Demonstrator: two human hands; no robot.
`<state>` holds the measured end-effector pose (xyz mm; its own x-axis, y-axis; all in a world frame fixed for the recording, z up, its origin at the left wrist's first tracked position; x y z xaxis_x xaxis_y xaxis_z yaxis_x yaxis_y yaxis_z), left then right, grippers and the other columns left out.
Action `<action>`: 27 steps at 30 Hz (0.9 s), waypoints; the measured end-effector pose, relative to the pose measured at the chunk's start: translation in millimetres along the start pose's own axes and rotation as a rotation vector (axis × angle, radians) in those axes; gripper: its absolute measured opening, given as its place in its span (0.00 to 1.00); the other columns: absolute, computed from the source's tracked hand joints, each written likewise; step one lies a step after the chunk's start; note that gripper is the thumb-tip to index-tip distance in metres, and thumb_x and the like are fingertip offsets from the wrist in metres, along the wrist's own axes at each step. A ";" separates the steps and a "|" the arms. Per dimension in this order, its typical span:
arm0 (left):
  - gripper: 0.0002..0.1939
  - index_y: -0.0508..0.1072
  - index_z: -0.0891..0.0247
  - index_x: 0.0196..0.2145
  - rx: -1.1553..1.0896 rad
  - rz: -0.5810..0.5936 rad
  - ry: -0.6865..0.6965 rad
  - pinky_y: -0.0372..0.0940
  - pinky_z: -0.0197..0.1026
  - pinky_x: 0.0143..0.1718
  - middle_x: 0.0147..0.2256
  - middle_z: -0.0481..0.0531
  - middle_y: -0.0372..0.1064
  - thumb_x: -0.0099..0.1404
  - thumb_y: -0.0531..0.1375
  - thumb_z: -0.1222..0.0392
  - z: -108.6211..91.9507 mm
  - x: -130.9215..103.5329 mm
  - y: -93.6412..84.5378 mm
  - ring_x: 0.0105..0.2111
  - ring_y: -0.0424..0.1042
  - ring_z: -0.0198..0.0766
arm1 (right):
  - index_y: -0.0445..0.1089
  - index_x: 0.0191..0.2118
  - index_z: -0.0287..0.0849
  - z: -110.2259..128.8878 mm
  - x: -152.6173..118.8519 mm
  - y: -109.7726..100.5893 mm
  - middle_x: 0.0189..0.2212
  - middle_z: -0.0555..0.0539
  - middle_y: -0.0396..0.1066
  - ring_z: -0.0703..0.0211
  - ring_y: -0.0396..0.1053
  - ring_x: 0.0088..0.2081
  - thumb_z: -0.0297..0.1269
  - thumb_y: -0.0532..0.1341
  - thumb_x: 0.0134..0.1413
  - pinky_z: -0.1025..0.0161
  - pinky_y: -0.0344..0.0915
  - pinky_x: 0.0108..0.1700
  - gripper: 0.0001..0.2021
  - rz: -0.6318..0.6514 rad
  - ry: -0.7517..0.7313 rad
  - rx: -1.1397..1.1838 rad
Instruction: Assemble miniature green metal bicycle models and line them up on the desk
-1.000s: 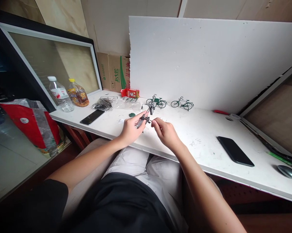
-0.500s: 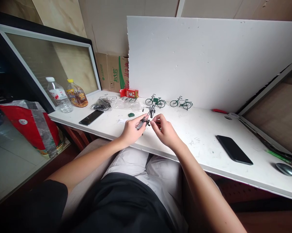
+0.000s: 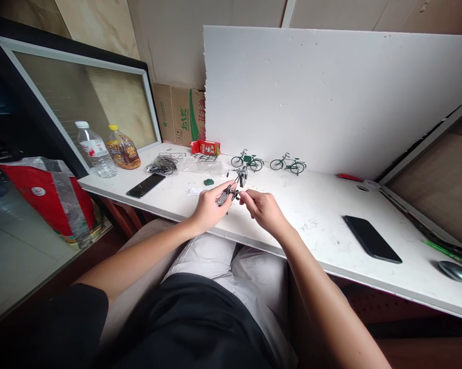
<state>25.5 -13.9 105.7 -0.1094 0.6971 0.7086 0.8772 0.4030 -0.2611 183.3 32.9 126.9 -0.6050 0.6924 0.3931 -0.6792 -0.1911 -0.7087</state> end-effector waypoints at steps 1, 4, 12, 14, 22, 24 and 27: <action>0.23 0.75 0.66 0.63 0.006 -0.002 0.003 0.74 0.44 0.58 0.54 0.61 0.80 0.71 0.60 0.67 -0.6 -0.1 -0.3 0.49 0.82 0.44 | 0.71 0.33 0.44 -0.6 -0.1 0.1 0.18 0.53 0.64 0.60 0.62 0.20 0.60 0.50 0.74 0.62 0.60 0.30 0.28 -0.003 0.007 -0.003; 0.23 0.75 0.66 0.63 0.021 -0.002 0.012 0.74 0.43 0.58 0.54 0.60 0.80 0.71 0.60 0.68 -1.3 -0.4 -0.2 0.48 0.82 0.43 | 0.72 0.33 0.44 -1.9 0.1 1.5 0.17 0.53 0.63 0.60 0.63 0.20 0.60 0.49 0.75 0.62 0.61 0.31 0.28 -0.008 0.009 -0.018; 0.23 0.75 0.64 0.63 -0.008 0.028 -0.009 0.73 0.44 0.59 0.55 0.59 0.79 0.71 0.60 0.68 7.4 -1.8 5.4 0.54 0.80 0.45 | 0.67 0.41 0.45 1.4 1.1 3.6 0.28 0.49 0.71 0.59 0.64 0.26 0.56 0.53 0.74 0.62 0.60 0.31 0.19 -0.027 -0.051 0.014; 0.23 0.75 0.64 0.62 -0.005 0.030 -0.023 0.73 0.44 0.58 0.55 0.60 0.80 0.71 0.60 0.68 9.0 -1.6 5.6 0.54 0.81 0.46 | 0.64 0.40 0.46 1.7 0.9 3.3 0.27 0.50 0.70 0.59 0.63 0.26 0.54 0.53 0.74 0.62 0.58 0.30 0.17 -0.028 -0.060 -0.002; 0.22 0.76 0.66 0.61 0.010 0.049 -0.070 0.75 0.42 0.52 0.51 0.60 0.81 0.70 0.60 0.68 14.4 -4.2 9.5 0.46 0.82 0.44 | 0.62 0.37 0.48 -3.2 0.4 3.9 0.20 0.54 0.64 0.59 0.59 0.21 0.55 0.52 0.75 0.63 0.54 0.27 0.18 -0.004 -0.040 -0.067; 0.22 0.76 0.66 0.60 0.017 0.057 -0.074 0.75 0.41 0.49 0.50 0.60 0.82 0.70 0.60 0.67 14.8 -5.0 10.5 0.43 0.82 0.42 | 0.62 0.37 0.48 -4.8 0.6 3.9 0.20 0.54 0.63 0.60 0.59 0.20 0.55 0.52 0.75 0.63 0.54 0.27 0.18 -0.007 -0.033 -0.083; 0.22 0.77 0.66 0.60 0.027 0.070 -0.078 0.75 0.39 0.46 0.49 0.59 0.82 0.70 0.61 0.67 14.3 -5.5 11.5 0.39 0.81 0.40 | 0.60 0.34 0.48 -5.9 0.8 2.9 0.19 0.54 0.63 0.60 0.58 0.20 0.56 0.51 0.75 0.63 0.54 0.27 0.20 -0.026 -0.032 -0.110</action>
Point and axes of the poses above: each hand's wrist, its own x-axis towards the middle knuckle, its own y-axis out of the palm, z = x × y, the point moved 7 cm from there along x, towards the middle knuckle
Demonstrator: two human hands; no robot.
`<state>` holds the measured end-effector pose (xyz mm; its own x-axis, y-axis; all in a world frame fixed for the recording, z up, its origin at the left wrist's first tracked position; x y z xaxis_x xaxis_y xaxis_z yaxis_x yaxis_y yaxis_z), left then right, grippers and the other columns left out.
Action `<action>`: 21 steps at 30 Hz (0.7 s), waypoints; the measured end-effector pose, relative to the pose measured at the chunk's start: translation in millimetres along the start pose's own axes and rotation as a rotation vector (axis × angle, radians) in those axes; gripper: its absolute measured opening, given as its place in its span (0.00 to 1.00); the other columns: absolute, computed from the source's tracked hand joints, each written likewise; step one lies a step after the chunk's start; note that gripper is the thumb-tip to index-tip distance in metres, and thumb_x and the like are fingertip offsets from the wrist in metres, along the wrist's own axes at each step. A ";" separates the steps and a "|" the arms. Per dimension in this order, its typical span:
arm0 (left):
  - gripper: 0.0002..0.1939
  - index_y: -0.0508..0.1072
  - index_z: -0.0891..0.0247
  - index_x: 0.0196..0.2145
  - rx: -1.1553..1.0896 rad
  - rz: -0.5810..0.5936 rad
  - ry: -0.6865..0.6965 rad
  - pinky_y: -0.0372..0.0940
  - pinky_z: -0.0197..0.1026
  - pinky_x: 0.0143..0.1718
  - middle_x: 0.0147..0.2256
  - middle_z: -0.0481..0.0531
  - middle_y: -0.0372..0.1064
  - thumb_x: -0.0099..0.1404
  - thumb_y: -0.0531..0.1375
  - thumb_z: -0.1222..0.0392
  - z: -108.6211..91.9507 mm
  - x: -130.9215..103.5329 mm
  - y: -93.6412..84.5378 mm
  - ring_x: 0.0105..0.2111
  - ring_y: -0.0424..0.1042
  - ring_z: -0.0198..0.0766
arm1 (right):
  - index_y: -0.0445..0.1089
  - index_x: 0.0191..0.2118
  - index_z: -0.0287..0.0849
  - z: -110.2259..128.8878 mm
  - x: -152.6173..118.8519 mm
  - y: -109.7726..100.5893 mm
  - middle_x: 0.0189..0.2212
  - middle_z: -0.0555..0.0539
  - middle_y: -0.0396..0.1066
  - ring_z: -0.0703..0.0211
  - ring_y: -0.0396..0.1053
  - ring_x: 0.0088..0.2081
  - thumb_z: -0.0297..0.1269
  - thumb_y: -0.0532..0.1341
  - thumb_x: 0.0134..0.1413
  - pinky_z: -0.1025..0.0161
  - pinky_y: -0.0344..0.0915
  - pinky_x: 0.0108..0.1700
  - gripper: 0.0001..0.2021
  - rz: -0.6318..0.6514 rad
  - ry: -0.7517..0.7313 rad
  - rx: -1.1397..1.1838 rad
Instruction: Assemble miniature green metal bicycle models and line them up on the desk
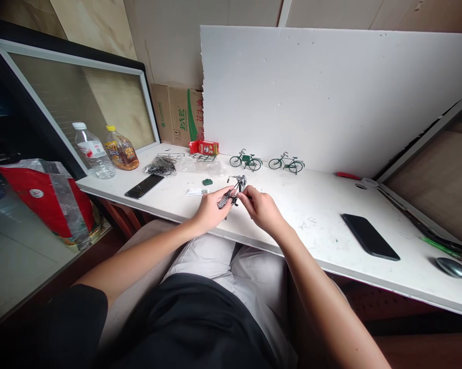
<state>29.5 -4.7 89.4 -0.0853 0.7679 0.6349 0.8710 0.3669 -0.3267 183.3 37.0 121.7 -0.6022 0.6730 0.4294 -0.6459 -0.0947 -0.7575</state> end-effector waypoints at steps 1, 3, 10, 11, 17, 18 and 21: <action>0.22 0.77 0.66 0.60 0.002 0.001 -0.001 0.75 0.39 0.45 0.49 0.59 0.82 0.70 0.61 0.67 -0.4 -0.2 0.1 0.38 0.81 0.39 | 0.60 0.34 0.48 0.0 0.1 -0.6 0.19 0.54 0.63 0.60 0.58 0.20 0.56 0.51 0.75 0.63 0.53 0.27 0.20 -0.009 0.000 -0.009; 0.22 0.77 0.65 0.60 0.004 -0.003 0.000 0.75 0.40 0.45 0.48 0.60 0.82 0.70 0.61 0.67 -1.6 -0.7 0.1 0.37 0.81 0.39 | 0.60 0.32 0.48 0.4 0.2 -1.5 0.18 0.53 0.64 0.60 0.58 0.19 0.58 0.51 0.74 0.62 0.54 0.27 0.22 -0.022 -0.002 -0.024; 0.20 0.78 0.64 0.58 0.025 0.012 0.039 0.75 0.38 0.46 0.47 0.58 0.82 0.70 0.60 0.68 -6.3 -2.4 2.7 0.37 0.80 0.38 | 0.67 0.27 0.45 -3.1 1.0 -2.3 0.16 0.50 0.65 0.58 0.62 0.19 0.61 0.46 0.75 0.60 0.58 0.29 0.31 -0.042 0.037 -0.021; 0.21 0.78 0.64 0.58 0.027 0.008 0.037 0.75 0.38 0.46 0.48 0.58 0.82 0.70 0.60 0.68 -5.8 -1.8 2.1 0.36 0.80 0.38 | 0.68 0.28 0.45 -2.5 1.0 -1.6 0.18 0.49 0.67 0.58 0.63 0.20 0.60 0.45 0.75 0.60 0.59 0.30 0.30 -0.038 0.023 -0.028; 0.21 0.78 0.66 0.59 0.003 -0.018 0.034 0.74 0.40 0.51 0.51 0.59 0.81 0.70 0.60 0.68 -3.1 7.4 -8.3 0.45 0.82 0.42 | 0.67 0.40 0.45 5.6 -0.9 2.9 0.27 0.45 0.74 0.53 0.66 0.24 0.51 0.48 0.76 0.60 0.54 0.30 0.19 -0.033 -0.062 -0.247; 0.21 0.77 0.66 0.59 0.001 -0.028 0.034 0.74 0.41 0.53 0.52 0.60 0.81 0.70 0.60 0.68 -2.8 9.1 -10.9 0.48 0.82 0.43 | 0.67 0.42 0.45 6.7 -1.3 3.7 0.28 0.45 0.75 0.53 0.67 0.24 0.50 0.48 0.76 0.60 0.54 0.30 0.18 -0.037 -0.074 -0.262; 0.21 0.77 0.66 0.60 -0.004 -0.042 0.029 0.73 0.43 0.57 0.53 0.60 0.81 0.70 0.60 0.68 -1.5 12.8 -16.3 0.50 0.81 0.45 | 0.69 0.45 0.44 9.1 -1.9 5.8 0.31 0.44 0.77 0.53 0.69 0.26 0.47 0.47 0.77 0.60 0.55 0.31 0.18 -0.036 -0.122 -0.256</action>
Point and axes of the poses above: each hand's wrist, its own x-axis towards the middle knuckle, its own y-axis out of the palm, z = x × y, the point moved 7 cm from there along x, towards the middle knuckle
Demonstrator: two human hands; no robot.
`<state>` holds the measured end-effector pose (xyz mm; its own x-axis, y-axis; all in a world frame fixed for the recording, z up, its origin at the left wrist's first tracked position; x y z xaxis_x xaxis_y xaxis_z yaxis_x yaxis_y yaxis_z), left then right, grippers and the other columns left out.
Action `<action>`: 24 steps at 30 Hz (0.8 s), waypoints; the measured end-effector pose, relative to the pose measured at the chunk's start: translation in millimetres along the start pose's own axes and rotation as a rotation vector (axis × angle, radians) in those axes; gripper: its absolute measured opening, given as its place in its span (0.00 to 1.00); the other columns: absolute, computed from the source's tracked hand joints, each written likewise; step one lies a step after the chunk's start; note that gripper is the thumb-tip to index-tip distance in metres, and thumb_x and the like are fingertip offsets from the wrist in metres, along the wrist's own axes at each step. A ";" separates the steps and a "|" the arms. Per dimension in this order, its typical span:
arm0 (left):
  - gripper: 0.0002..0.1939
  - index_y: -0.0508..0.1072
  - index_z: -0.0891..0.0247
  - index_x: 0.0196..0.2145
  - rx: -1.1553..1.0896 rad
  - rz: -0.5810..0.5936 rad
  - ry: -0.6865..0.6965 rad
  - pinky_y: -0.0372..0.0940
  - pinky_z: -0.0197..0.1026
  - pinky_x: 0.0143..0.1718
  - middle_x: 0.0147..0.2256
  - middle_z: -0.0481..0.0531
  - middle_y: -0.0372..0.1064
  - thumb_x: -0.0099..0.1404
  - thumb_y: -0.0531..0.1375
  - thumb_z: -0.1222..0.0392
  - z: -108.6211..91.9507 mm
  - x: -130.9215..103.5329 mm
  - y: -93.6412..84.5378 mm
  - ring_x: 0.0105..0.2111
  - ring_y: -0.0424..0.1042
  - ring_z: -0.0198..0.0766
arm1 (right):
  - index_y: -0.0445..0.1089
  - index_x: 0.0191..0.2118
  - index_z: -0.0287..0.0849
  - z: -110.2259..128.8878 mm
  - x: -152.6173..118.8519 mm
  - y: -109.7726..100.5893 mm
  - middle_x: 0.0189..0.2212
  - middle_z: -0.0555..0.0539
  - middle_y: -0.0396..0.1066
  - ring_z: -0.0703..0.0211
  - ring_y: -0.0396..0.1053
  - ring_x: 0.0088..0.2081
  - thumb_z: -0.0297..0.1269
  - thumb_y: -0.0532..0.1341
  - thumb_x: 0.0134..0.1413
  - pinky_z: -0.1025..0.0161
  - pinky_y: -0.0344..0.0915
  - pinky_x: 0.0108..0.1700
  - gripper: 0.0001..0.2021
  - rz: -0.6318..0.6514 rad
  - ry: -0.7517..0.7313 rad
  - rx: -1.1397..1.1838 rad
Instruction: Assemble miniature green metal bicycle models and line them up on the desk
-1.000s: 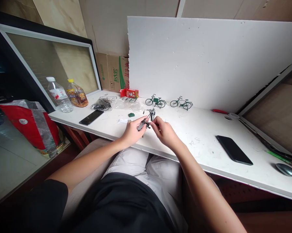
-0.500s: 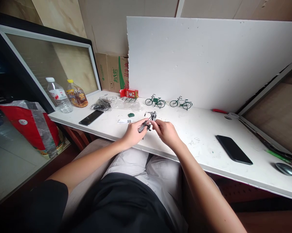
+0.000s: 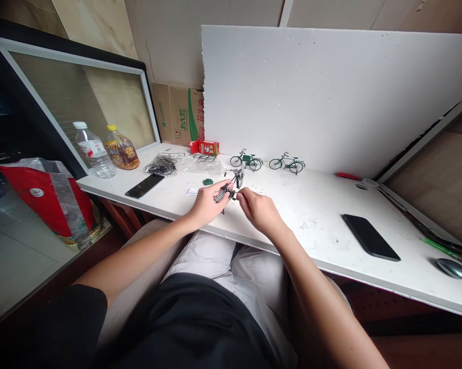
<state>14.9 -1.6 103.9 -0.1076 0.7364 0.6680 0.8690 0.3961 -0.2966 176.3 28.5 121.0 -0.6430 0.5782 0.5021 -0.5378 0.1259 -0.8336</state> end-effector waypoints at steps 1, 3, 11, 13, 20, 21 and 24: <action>0.21 0.77 0.66 0.59 0.000 0.002 -0.002 0.73 0.44 0.57 0.53 0.60 0.81 0.70 0.60 0.68 0.6 0.6 -0.8 0.50 0.81 0.45 | 0.70 0.45 0.44 0.1 0.0 -0.2 0.31 0.44 0.77 0.53 0.69 0.25 0.48 0.47 0.77 0.60 0.55 0.32 0.19 -0.005 -0.008 0.002; 0.21 0.77 0.66 0.59 0.006 0.015 -0.006 0.73 0.44 0.56 0.52 0.60 0.81 0.70 0.61 0.68 1.4 0.9 -0.9 0.50 0.82 0.45 | 0.72 0.45 0.44 -0.8 0.1 -1.0 0.29 0.45 0.77 0.55 0.68 0.24 0.49 0.47 0.77 0.60 0.55 0.32 0.20 -0.010 -0.007 0.015; 0.21 0.76 0.66 0.60 0.020 0.019 -0.002 0.73 0.43 0.56 0.54 0.60 0.80 0.71 0.60 0.68 -4.3 -3.0 1.4 0.50 0.81 0.45 | 0.75 0.35 0.44 -11.6 -0.2 6.7 0.16 0.52 0.67 0.56 0.69 0.22 0.58 0.46 0.76 0.61 0.63 0.36 0.29 0.094 0.189 0.320; 0.21 0.77 0.65 0.60 0.024 0.016 0.017 0.73 0.42 0.58 0.54 0.59 0.80 0.71 0.60 0.69 -7.8 -3.1 0.8 0.52 0.81 0.45 | 0.71 0.33 0.45 -13.2 -0.3 9.0 0.15 0.52 0.65 0.56 0.67 0.21 0.60 0.45 0.76 0.60 0.63 0.35 0.30 0.095 0.204 0.345; 0.22 0.77 0.64 0.59 0.045 0.005 0.055 0.73 0.43 0.58 0.53 0.59 0.81 0.70 0.60 0.71 -13.9 0.2 -4.9 0.51 0.81 0.45 | 0.61 0.43 0.47 -11.5 0.1 12.2 0.34 0.46 0.71 0.54 0.67 0.31 0.53 0.49 0.76 0.59 0.62 0.36 0.16 -0.017 0.090 0.312; 0.22 0.77 0.64 0.59 0.047 0.002 0.052 0.73 0.42 0.57 0.53 0.59 0.81 0.69 0.60 0.71 -13.6 0.7 -5.9 0.51 0.82 0.45 | 0.59 0.44 0.47 -11.2 0.0 13.0 0.35 0.46 0.71 0.54 0.67 0.32 0.52 0.50 0.76 0.59 0.62 0.36 0.14 -0.024 0.079 0.307; 0.22 0.77 0.65 0.59 0.061 -0.009 0.048 0.74 0.42 0.55 0.52 0.59 0.81 0.69 0.60 0.71 -11.7 2.1 -7.9 0.48 0.82 0.44 | 0.57 0.45 0.48 -10.6 -0.1 14.5 0.34 0.47 0.70 0.55 0.65 0.30 0.50 0.50 0.76 0.59 0.60 0.35 0.12 -0.025 0.067 0.310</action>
Point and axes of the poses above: each hand's wrist, its own x-axis towards the middle knuckle, its own y-axis out of the palm, z = x × y, the point moved 7 cm from there along x, towards the middle knuckle
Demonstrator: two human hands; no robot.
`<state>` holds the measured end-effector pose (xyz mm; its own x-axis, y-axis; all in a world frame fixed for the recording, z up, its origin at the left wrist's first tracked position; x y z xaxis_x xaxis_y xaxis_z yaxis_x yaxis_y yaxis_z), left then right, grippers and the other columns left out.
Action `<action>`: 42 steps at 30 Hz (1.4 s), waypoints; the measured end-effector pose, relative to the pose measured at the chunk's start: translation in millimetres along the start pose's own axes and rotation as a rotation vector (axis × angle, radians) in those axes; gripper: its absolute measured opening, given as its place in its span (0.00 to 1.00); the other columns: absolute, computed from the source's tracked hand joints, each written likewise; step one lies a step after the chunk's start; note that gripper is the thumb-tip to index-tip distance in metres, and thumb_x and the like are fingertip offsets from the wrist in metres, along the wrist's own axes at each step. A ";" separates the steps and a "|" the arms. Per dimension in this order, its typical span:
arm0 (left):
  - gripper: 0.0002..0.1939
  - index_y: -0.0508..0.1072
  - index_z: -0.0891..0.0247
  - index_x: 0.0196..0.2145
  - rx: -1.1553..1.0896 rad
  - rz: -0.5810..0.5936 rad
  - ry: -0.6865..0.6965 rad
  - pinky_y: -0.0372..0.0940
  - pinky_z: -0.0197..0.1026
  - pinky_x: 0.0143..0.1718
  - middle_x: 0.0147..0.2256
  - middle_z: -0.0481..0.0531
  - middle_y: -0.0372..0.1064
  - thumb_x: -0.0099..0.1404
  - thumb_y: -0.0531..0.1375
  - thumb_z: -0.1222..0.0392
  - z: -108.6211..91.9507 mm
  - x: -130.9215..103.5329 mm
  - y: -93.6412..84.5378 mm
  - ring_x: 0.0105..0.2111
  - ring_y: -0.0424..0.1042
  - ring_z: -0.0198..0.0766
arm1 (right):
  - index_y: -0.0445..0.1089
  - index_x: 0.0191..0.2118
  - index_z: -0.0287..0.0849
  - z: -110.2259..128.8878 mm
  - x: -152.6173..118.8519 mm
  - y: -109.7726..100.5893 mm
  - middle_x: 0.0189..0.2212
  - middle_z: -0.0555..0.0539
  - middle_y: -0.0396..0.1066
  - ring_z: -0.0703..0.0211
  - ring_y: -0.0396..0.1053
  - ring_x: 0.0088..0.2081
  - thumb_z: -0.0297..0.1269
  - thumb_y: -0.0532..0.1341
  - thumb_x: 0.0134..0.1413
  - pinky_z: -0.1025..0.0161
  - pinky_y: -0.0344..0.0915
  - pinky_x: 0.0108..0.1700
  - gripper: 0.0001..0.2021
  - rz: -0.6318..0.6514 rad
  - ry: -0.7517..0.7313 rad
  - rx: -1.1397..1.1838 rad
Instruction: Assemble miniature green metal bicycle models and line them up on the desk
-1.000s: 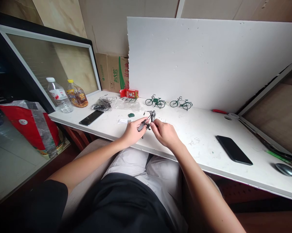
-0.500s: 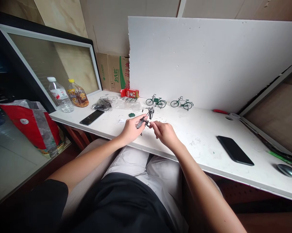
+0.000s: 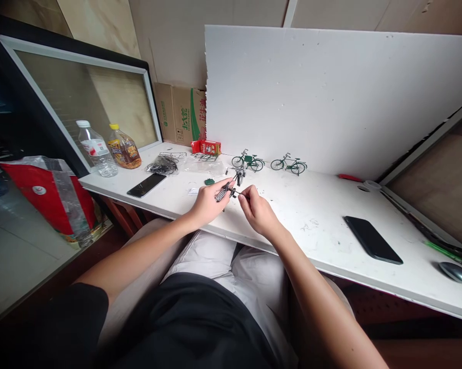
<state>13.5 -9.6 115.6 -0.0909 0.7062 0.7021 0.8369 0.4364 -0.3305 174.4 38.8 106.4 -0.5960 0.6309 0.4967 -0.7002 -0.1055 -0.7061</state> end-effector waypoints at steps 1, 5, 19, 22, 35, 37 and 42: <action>0.21 0.77 0.65 0.59 0.005 -0.003 -0.001 0.74 0.41 0.55 0.52 0.59 0.81 0.69 0.60 0.71 1.1 0.2 -0.2 0.47 0.82 0.43 | 0.58 0.45 0.48 0.0 0.1 -0.1 0.33 0.48 0.70 0.56 0.65 0.29 0.49 0.51 0.76 0.59 0.59 0.34 0.11 0.002 0.002 0.002; 0.21 0.77 0.65 0.58 -0.001 0.007 -0.010 0.73 0.41 0.56 0.52 0.58 0.81 0.70 0.60 0.71 6.0 -0.9 3.3 0.49 0.82 0.44 | 0.61 0.43 0.48 -1.2 0.4 -3.2 0.29 0.51 0.69 0.57 0.63 0.26 0.50 0.52 0.76 0.60 0.56 0.33 0.12 -0.004 0.021 -0.010; 0.21 0.76 0.65 0.60 0.041 0.056 -0.026 0.72 0.43 0.57 0.54 0.59 0.80 0.71 0.58 0.70 11.0 -9.2 15.4 0.51 0.81 0.45 | 0.69 0.32 0.45 -6.4 0.5 -1.2 0.19 0.51 0.65 0.58 0.63 0.22 0.57 0.47 0.76 0.60 0.60 0.34 0.27 0.036 0.143 0.052; 0.21 0.76 0.65 0.60 0.030 0.039 -0.024 0.72 0.43 0.58 0.55 0.60 0.80 0.71 0.58 0.69 9.5 -9.6 15.3 0.53 0.81 0.45 | 0.69 0.33 0.45 -9.2 -0.6 2.2 0.18 0.52 0.64 0.57 0.64 0.23 0.57 0.46 0.76 0.60 0.61 0.35 0.27 0.045 0.148 0.092; 0.21 0.77 0.65 0.59 -0.008 0.035 -0.053 0.72 0.44 0.60 0.54 0.60 0.80 0.71 0.59 0.68 10.8 -7.3 12.7 0.54 0.80 0.45 | 0.71 0.37 0.44 -2.8 -0.1 1.4 0.20 0.53 0.65 0.58 0.63 0.24 0.54 0.51 0.75 0.61 0.60 0.35 0.22 0.113 0.097 0.085; 0.20 0.77 0.65 0.60 -0.006 0.039 -0.054 0.72 0.44 0.60 0.54 0.60 0.80 0.72 0.59 0.68 9.5 -7.5 12.7 0.54 0.80 0.45 | 0.72 0.36 0.44 -4.8 0.0 -0.1 0.18 0.53 0.65 0.58 0.63 0.23 0.55 0.50 0.75 0.61 0.61 0.34 0.24 0.113 0.108 0.083; 0.20 0.77 0.65 0.60 0.002 0.045 -0.055 0.72 0.44 0.59 0.53 0.59 0.81 0.71 0.59 0.68 7.4 -8.4 13.9 0.52 0.81 0.44 | 0.73 0.33 0.44 -9.0 -0.2 -1.1 0.16 0.53 0.62 0.58 0.62 0.21 0.59 0.48 0.75 0.60 0.61 0.33 0.28 0.123 0.122 0.074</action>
<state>21.9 -5.3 100.4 -0.0831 0.7546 0.6510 0.8396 0.4049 -0.3622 178.9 45.7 102.5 -0.6298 0.6978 0.3413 -0.6549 -0.2407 -0.7163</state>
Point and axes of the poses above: each hand's wrist, its own x-axis towards the middle knuckle, its own y-axis out of the palm, z = x × y, the point moved 7 cm from there along x, towards the middle knuckle
